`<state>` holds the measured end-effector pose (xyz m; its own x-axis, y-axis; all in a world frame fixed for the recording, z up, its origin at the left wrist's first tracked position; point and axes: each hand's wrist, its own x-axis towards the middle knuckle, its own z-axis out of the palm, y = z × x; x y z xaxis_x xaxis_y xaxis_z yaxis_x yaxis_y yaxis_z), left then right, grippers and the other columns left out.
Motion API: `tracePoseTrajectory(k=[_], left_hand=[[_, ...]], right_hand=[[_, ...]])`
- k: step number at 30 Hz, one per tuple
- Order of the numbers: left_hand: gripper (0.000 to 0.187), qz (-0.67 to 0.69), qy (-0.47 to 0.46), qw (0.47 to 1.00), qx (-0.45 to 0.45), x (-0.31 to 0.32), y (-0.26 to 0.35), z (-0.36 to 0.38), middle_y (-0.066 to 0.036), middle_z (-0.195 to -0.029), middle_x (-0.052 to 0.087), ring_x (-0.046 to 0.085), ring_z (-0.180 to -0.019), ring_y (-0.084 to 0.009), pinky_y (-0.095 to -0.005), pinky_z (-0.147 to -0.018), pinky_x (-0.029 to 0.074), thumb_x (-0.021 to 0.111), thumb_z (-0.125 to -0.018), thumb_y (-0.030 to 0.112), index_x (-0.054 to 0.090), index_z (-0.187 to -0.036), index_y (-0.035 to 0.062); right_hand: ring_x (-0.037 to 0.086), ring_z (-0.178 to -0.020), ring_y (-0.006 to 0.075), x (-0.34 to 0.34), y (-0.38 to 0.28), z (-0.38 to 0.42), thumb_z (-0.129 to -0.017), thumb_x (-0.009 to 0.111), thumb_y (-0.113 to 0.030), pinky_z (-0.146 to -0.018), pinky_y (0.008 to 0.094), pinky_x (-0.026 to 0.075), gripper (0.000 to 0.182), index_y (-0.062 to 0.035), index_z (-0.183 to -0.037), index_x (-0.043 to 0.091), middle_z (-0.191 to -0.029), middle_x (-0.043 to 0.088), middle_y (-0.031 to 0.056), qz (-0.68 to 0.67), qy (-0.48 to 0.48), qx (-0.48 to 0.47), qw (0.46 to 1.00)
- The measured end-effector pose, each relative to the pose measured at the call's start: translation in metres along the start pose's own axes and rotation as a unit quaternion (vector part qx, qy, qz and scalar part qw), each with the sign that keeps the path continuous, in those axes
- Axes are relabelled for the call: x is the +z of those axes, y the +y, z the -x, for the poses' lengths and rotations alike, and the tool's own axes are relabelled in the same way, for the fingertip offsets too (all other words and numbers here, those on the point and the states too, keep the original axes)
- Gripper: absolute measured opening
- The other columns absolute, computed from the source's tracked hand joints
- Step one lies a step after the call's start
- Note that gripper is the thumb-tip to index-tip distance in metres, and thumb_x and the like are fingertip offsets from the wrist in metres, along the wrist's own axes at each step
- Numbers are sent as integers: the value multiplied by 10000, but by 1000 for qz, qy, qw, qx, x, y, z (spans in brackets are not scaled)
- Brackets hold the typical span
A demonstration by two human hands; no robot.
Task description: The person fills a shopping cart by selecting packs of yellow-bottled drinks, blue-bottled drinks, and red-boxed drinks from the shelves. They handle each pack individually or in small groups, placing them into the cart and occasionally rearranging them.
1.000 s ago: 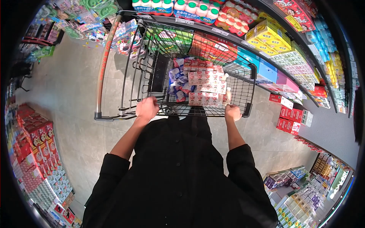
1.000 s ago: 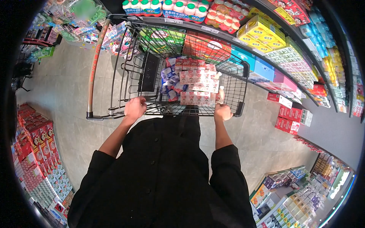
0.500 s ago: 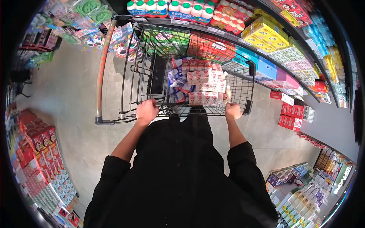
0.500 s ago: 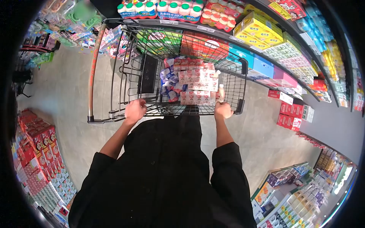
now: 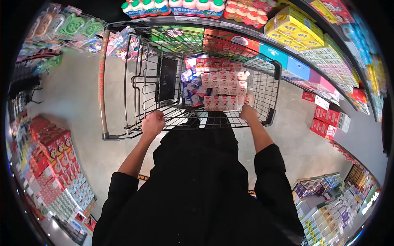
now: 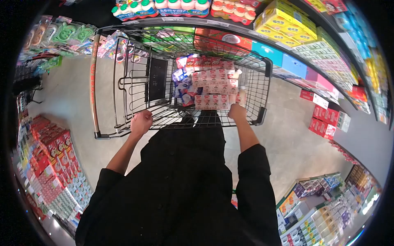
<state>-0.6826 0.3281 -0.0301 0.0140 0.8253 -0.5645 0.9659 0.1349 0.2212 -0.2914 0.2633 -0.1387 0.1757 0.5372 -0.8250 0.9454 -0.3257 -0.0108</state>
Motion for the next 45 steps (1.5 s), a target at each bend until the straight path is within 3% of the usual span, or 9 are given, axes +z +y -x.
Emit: tracePoseTrajectory(k=[3,6,14,18,22,27,30,37,45], left_hand=[[195,-19,-19,999,-44,1,6,5,-101,-880,668,619,-890,-282,-391,-755,496,550,-766,194,669,-908,133],[204,-41,-9,998,-56,8,0,18,-96,-920,663,618,-908,-292,-408,-761,498,555,-769,211,668,-934,167],[210,-19,-13,996,-91,6,10,31,-78,-951,665,621,-918,-277,-413,-772,505,535,-782,193,655,-952,166],[238,-2,-33,993,-114,11,10,35,-68,-1002,663,619,-940,-263,-403,-789,502,536,-774,190,662,-973,161],[187,-5,35,998,-56,10,15,15,-43,-881,673,636,-843,-259,-396,-703,513,547,-777,179,660,-926,165],[254,-19,0,998,-54,12,4,13,-115,-996,654,628,-905,-320,-427,-789,511,519,-777,207,657,-987,166],[258,-21,-4,999,-43,7,8,6,-130,-987,655,631,-908,-322,-434,-792,509,519,-775,215,661,-985,170],[294,69,-71,994,50,10,-3,2,-113,-911,673,650,-875,-263,-385,-802,506,599,-749,267,654,-996,119],[611,656,-265,705,56,-30,57,1,-129,-1230,523,493,-1142,-185,-282,-893,425,639,-854,291,384,-1315,-18]], right_hand=[[654,-880,311,-30,9,-19,-724,626,-223,-741,437,527,310,-68,-992,640,-1009,652,147,-127,-162,59,977],[650,-834,316,-10,24,-61,-708,654,-234,-743,419,518,351,-53,-1009,629,-951,655,160,-61,128,-49,989],[629,-785,190,-4,15,-143,-583,832,-348,-726,314,498,610,8,-1026,612,-919,662,97,-539,69,-91,835],[636,-821,185,-19,-12,-134,-605,858,-269,-728,286,510,590,2,-1059,594,-967,658,78,-238,198,9,951],[626,-783,171,-19,-1,-157,-574,868,-245,-683,281,507,557,-9,-1011,619,-970,654,69,-594,55,-60,800],[606,-734,167,2,-8,-165,-540,845,-206,-678,311,484,435,-19,-887,660,-834,650,57,-386,294,-21,874],[632,-717,264,-56,-52,-70,-549,804,-369,-688,377,486,458,-3,-788,671,-737,658,133,-300,249,-32,920],[581,-672,123,3,-51,6,-627,790,-103,-556,281,468,418,-20,-996,612,-847,636,37,-601,228,-88,761],[579,-912,130,-69,-70,160,-677,678,51,-792,285,471,410,10,-1075,589,-995,621,50,-763,31,-305,569]])
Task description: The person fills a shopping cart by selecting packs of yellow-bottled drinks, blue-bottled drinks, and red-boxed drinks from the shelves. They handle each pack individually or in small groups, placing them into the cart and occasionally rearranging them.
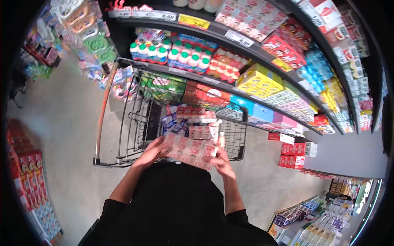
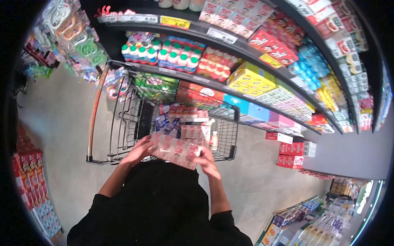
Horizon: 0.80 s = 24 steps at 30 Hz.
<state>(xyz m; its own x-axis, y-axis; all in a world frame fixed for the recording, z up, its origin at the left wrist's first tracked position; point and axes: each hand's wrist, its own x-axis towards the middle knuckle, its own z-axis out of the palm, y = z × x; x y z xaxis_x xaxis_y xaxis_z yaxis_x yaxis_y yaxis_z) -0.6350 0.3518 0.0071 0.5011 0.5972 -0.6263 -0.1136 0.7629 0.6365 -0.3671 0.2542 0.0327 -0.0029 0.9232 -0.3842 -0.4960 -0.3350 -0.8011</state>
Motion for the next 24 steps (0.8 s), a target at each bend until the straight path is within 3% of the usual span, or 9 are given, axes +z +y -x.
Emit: tracePoseTrajectory(k=[1,2,5,8,12,14,18,22,24], left_hand=[[552,-42,-52,998,-17,2,10,-1,-133,-1186,550,530,-1106,-193,-307,-897,449,635,-847,200,405,-1290,-34],[458,46,-120,991,40,16,16,3,-115,-1079,603,591,-983,-176,-301,-855,485,649,-822,134,479,-1212,-37],[362,56,-88,994,3,15,30,-3,-97,-997,631,618,-872,-153,-289,-792,510,683,-790,88,545,-1104,-30],[340,-9,-62,993,105,28,59,9,-83,-951,643,615,-819,-125,-287,-744,520,732,-750,78,564,-1029,-18],[389,-169,-39,950,260,46,95,26,-65,-908,647,603,-811,-108,-275,-728,510,795,-702,134,582,-993,-13],[387,-318,-9,881,351,61,108,40,-62,-888,652,606,-801,-103,-263,-731,508,805,-688,138,598,-978,-14],[436,-334,-20,872,356,78,113,51,-96,-903,662,625,-824,-114,-277,-745,508,824,-641,128,631,-1021,40],[428,-335,33,834,438,80,122,62,-92,-984,654,628,-911,-149,-294,-812,497,791,-644,68,636,-1042,65],[428,-290,94,809,503,70,119,50,-80,-1040,645,608,-960,-160,-288,-841,478,715,-694,-11,590,-1098,55]], right_hand=[[568,-945,132,4,-3,1,-669,673,60,-823,286,459,444,7,-1099,578,-1021,617,50,17,-8,19,1000],[558,-979,134,9,-6,1,-662,668,68,-853,288,447,478,3,-1124,566,-1046,612,50,32,-20,44,998],[542,-1048,153,26,-32,-4,-651,714,1,-904,294,426,585,11,-1202,516,-1104,591,71,107,-34,45,993],[522,-1078,155,34,-69,-16,-640,766,-49,-913,300,426,638,10,-1216,497,-1107,576,73,219,-58,88,970],[525,-1060,165,49,-97,-37,-608,829,-139,-882,307,437,703,-5,-1211,491,-1151,537,83,448,-82,-91,886],[542,-1041,189,69,-110,-43,-567,852,-135,-873,318,439,763,-33,-1228,485,-1160,547,73,510,-87,-162,841],[640,-830,273,99,-121,-59,-618,827,-255,-750,344,496,526,-50,-1050,607,-928,657,139,592,-218,-190,753],[653,-794,285,113,-137,-59,-595,811,-213,-706,351,511,498,-80,-1041,634,-916,664,129,653,-156,-232,704],[659,-713,282,108,-167,-66,-622,760,-152,-621,341,524,371,-99,-972,648,-832,671,113,633,-160,-428,625]])
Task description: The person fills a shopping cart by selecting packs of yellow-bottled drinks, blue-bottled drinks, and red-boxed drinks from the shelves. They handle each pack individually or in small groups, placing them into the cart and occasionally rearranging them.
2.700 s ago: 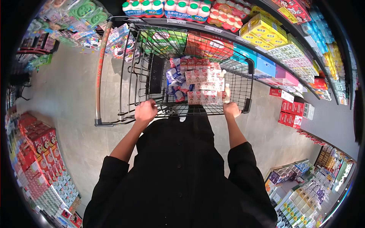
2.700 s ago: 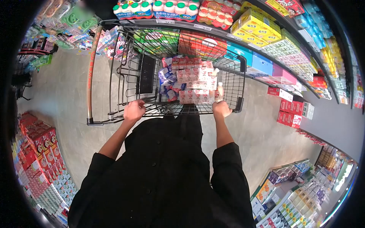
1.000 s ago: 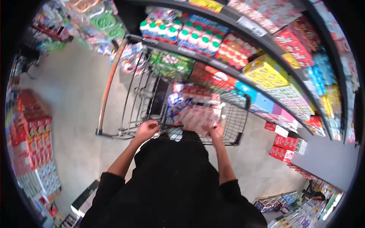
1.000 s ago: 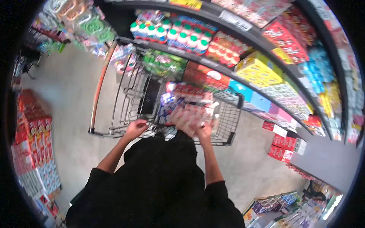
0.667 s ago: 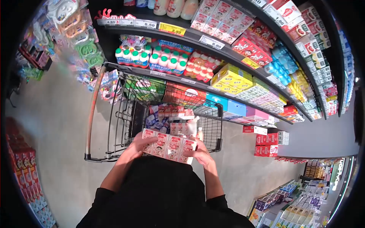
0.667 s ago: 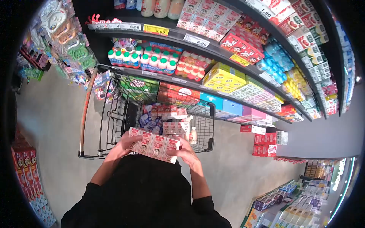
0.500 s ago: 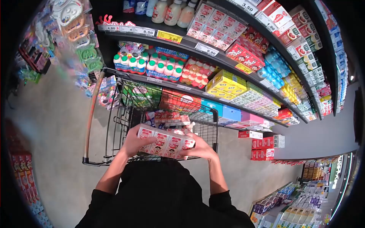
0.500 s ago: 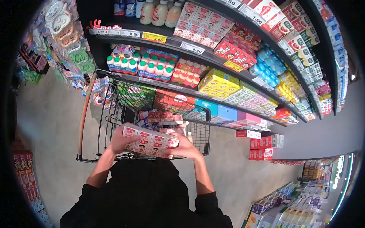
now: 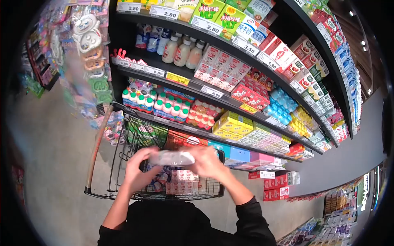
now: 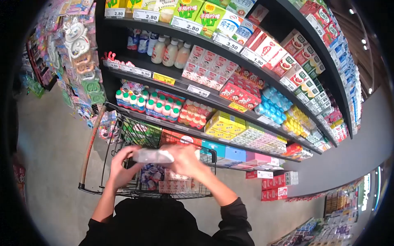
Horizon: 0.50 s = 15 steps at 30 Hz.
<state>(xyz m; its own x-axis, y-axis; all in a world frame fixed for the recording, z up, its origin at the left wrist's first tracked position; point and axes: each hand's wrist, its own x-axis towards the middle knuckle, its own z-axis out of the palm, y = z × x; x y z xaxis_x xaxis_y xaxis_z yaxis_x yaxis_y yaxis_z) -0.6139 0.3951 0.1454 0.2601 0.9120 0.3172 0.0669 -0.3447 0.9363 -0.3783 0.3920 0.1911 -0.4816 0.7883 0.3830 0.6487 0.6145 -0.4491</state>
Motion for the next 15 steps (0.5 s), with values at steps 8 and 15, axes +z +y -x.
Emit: tracePoseTrajectory(k=[8,15], left_hand=[[97,-111,13,981,-159,-30,-125,91,-41,-702,603,544,-601,-89,-243,-558,451,612,-761,12,629,-856,30],[141,-273,-34,938,-212,-16,-157,154,-87,-771,664,640,-694,-293,-385,-637,512,618,-709,117,669,-839,99]], right_hand=[[602,-748,336,-107,83,-80,-543,567,-38,-675,417,484,418,-6,-959,592,-830,622,158,244,265,-81,930],[593,-809,347,-118,132,-119,-634,651,-117,-680,447,462,323,-44,-940,574,-827,618,149,262,202,44,943]])
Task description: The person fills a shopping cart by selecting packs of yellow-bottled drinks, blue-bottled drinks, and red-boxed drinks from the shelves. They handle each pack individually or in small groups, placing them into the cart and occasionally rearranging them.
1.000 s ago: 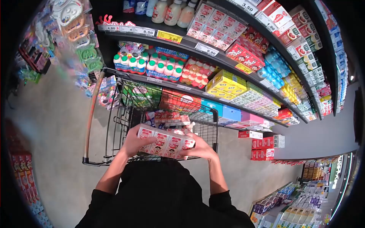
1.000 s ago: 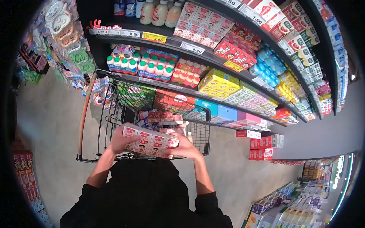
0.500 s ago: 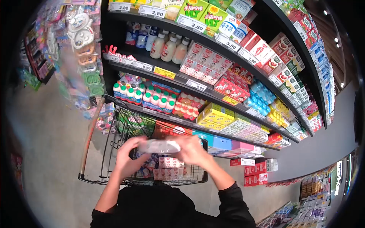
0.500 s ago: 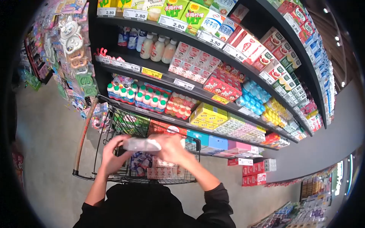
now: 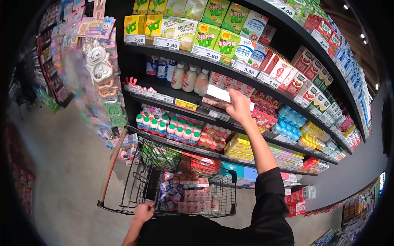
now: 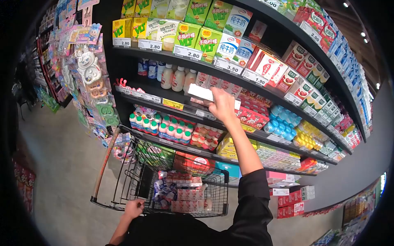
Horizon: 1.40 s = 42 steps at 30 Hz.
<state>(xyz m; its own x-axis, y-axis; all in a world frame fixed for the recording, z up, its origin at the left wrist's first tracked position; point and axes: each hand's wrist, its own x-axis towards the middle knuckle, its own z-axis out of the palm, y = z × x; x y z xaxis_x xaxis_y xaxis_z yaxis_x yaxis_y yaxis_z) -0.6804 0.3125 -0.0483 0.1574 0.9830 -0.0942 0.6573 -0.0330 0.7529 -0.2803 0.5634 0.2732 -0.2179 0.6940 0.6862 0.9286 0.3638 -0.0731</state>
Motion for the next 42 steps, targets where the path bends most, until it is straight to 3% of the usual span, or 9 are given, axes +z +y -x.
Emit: tracePoseTrajectory(k=[7,15,21,23,28,34,39,40,42], left_hand=[[181,-231,-42,971,-51,21,-30,10,-77,-711,665,648,-689,-278,-414,-602,501,586,-714,230,694,-858,213],[181,-238,-65,964,-101,15,-10,8,-78,-735,673,655,-694,-274,-397,-618,503,612,-699,243,689,-857,196],[229,-254,-84,953,-141,12,2,0,-84,-784,682,657,-738,-275,-390,-652,506,579,-703,250,689,-898,203],[243,-262,-95,948,-154,10,5,-1,-84,-796,684,657,-744,-277,-389,-659,507,576,-699,250,692,-907,207],[266,-246,-93,947,-186,16,0,12,-75,-802,681,654,-772,-275,-376,-675,506,592,-637,275,700,-875,233],[177,-260,-149,929,-217,10,15,29,-104,-814,671,645,-798,-298,-414,-693,495,546,-685,264,657,-802,191],[159,-277,-128,930,-205,11,19,8,-112,-774,662,636,-756,-311,-425,-661,487,563,-683,251,644,-788,163],[171,-274,-125,931,-207,9,23,6,-104,-791,667,638,-769,-304,-418,-673,489,561,-696,251,655,-813,168],[198,-272,-125,931,-208,3,30,6,-91,-825,675,642,-794,-291,-405,-696,494,557,-717,250,671,-863,180]], right_hand=[[596,-839,353,42,30,1,-657,735,-213,-695,465,465,313,-39,-829,540,-835,631,140,1,-107,23,994],[600,-844,341,70,57,10,-660,733,-197,-720,442,455,442,-100,-1073,611,-839,634,155,-13,-122,75,990],[476,-1047,314,67,47,20,-655,752,-300,-858,444,357,562,-79,-1139,569,-1069,551,108,81,-47,43,995],[431,-1099,323,71,44,23,-650,754,-315,-864,416,354,596,-72,-1153,544,-1212,495,113,108,89,28,990],[437,-958,329,89,46,40,-576,772,-445,-841,443,333,634,-31,-981,514,-1004,500,148,123,84,135,980],[495,-974,331,69,-19,102,-736,712,-145,-850,412,386,326,-19,-980,538,-1025,551,149,9,241,84,967],[564,-808,306,124,-55,254,-745,634,-7,-738,370,445,142,-14,-868,563,-858,576,141,-201,-41,113,972],[585,-842,324,139,-65,297,-745,650,-60,-747,373,460,127,-6,-845,594,-840,597,153,-268,-133,266,916],[578,-899,360,159,-71,403,-692,698,-160,-795,412,453,247,4,-867,638,-900,623,179,-236,-256,256,902]])
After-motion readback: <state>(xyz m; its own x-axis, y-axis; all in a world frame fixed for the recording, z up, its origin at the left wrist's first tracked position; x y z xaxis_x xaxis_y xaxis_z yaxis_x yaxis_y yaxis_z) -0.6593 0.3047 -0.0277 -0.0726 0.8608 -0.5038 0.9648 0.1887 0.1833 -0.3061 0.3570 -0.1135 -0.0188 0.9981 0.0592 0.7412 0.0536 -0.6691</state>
